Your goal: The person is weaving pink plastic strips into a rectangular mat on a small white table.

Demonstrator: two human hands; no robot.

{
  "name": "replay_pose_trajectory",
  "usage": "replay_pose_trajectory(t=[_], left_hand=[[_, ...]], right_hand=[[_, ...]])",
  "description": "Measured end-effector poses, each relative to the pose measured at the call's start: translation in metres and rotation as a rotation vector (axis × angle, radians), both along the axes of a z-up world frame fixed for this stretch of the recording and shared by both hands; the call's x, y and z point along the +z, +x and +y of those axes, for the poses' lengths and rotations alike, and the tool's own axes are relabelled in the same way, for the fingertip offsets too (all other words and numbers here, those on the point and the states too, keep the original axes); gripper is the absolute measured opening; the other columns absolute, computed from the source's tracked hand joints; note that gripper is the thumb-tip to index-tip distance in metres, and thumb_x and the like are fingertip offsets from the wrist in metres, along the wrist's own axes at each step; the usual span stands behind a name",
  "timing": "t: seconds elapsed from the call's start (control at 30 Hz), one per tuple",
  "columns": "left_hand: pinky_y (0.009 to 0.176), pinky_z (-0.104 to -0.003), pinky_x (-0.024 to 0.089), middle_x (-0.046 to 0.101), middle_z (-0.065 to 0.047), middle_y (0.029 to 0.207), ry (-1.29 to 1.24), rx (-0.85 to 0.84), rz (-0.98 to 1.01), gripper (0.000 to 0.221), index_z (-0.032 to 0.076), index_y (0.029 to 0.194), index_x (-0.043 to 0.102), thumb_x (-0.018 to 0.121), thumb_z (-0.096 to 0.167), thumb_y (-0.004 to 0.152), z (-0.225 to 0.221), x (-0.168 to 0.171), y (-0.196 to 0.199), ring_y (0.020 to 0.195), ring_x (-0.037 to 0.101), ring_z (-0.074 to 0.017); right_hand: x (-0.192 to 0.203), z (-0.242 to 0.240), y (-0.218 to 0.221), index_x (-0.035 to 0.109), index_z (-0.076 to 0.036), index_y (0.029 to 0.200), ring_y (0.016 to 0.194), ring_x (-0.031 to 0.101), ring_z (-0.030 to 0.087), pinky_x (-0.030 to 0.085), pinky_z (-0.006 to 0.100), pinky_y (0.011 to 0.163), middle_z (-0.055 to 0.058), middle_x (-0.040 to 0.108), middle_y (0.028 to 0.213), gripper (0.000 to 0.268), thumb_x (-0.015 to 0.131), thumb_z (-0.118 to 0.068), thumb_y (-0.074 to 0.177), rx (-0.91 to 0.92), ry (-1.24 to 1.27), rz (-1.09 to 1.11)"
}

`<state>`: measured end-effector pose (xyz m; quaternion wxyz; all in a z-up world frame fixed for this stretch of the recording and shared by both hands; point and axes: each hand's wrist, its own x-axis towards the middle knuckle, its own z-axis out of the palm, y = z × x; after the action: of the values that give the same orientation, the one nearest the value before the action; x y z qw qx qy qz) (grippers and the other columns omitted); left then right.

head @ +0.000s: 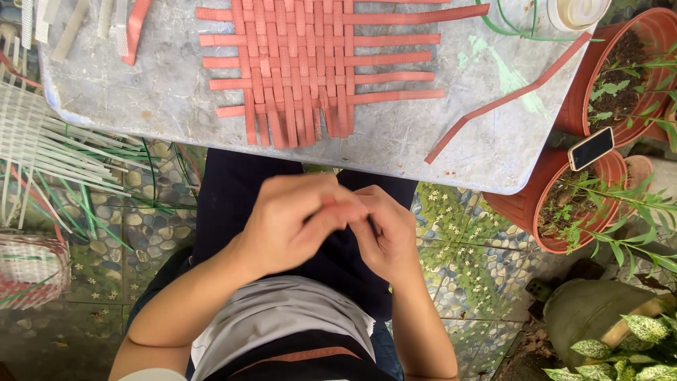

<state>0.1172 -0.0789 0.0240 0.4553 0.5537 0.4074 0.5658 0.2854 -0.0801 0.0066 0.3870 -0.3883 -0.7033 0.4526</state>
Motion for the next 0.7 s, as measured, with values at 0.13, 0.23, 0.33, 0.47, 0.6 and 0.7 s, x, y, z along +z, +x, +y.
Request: replay_pose_trajectory(t=[0.13, 0.23, 0.33, 0.47, 0.6, 0.7], left_hand=[[0.044, -0.024, 0.048, 0.05, 0.003, 0.055, 0.017, -0.121, -0.109, 0.009, 0.011, 0.08, 0.072, 0.069, 0.012, 0.088, -0.012, 0.016, 0.0, 0.043, 0.049, -0.0137], [0.042, -0.025, 0.044, 0.055, 0.004, 0.056, -0.055, -0.136, -0.221, 0.021, 0.013, 0.077, 0.072, 0.061, 0.021, 0.093, -0.002, 0.024, -0.008, 0.042, 0.048, -0.0113], [0.036, -0.017, 0.05, 0.064, -0.007, 0.052, -0.247, -0.188, -0.246, 0.04, -0.002, 0.09, 0.063, 0.04, 0.028, 0.102, -0.005, 0.035, -0.009, 0.045, 0.068, -0.0128], [0.045, -0.02, 0.046, 0.061, -0.003, 0.057, -0.186, -0.261, -0.248, 0.042, 0.005, 0.089, 0.066, 0.036, 0.031, 0.104, -0.015, 0.041, -0.002, 0.041, 0.057, -0.0093], [0.046, -0.035, 0.024, 0.036, -0.005, 0.058, 0.266, -0.185, 0.05, 0.045, 0.004, 0.066, 0.047, 0.037, 0.027, 0.103, -0.006, 0.042, -0.005, 0.047, 0.03, -0.0215], [0.049, -0.039, 0.024, 0.034, -0.006, 0.06, 0.213, -0.199, 0.251, 0.042, 0.005, 0.065, 0.042, 0.04, 0.025, 0.101, 0.013, 0.039, -0.023, 0.051, 0.032, -0.0241]], right_hand=[[-0.026, -0.019, 0.01, 0.069, -0.004, 0.084, 0.043, 0.051, 0.018, 0.045, 0.026, 0.041, 0.003, 0.058, 0.062, 0.022, 0.07, -0.026, 0.087, -0.023, 0.287, 0.052], [-0.025, -0.03, 0.02, 0.072, 0.0, 0.08, 0.038, 0.048, 0.019, 0.042, 0.028, 0.035, 0.01, 0.059, 0.059, 0.012, 0.074, -0.012, 0.083, 0.0, 0.272, 0.171], [0.014, -0.027, 0.013, 0.06, -0.011, 0.084, 0.047, 0.049, 0.018, 0.035, 0.033, 0.044, 0.006, 0.063, 0.073, 0.011, 0.058, -0.011, 0.094, 0.139, 0.33, 0.118], [0.027, -0.042, 0.012, 0.058, -0.014, 0.085, 0.054, 0.051, 0.012, 0.043, 0.025, 0.052, -0.001, 0.061, 0.067, 0.015, 0.06, -0.023, 0.097, 0.256, 0.406, 0.222], [0.03, -0.051, 0.008, 0.052, -0.009, 0.074, 0.047, 0.039, 0.014, 0.032, 0.027, 0.046, -0.002, 0.051, 0.066, 0.032, 0.043, -0.017, 0.104, 0.43, 0.232, 0.28], [0.023, -0.053, 0.009, 0.048, -0.007, 0.069, 0.04, 0.032, 0.017, 0.027, 0.03, 0.041, 0.001, 0.041, 0.056, 0.034, 0.041, -0.017, 0.101, 0.326, 0.165, 0.264]])
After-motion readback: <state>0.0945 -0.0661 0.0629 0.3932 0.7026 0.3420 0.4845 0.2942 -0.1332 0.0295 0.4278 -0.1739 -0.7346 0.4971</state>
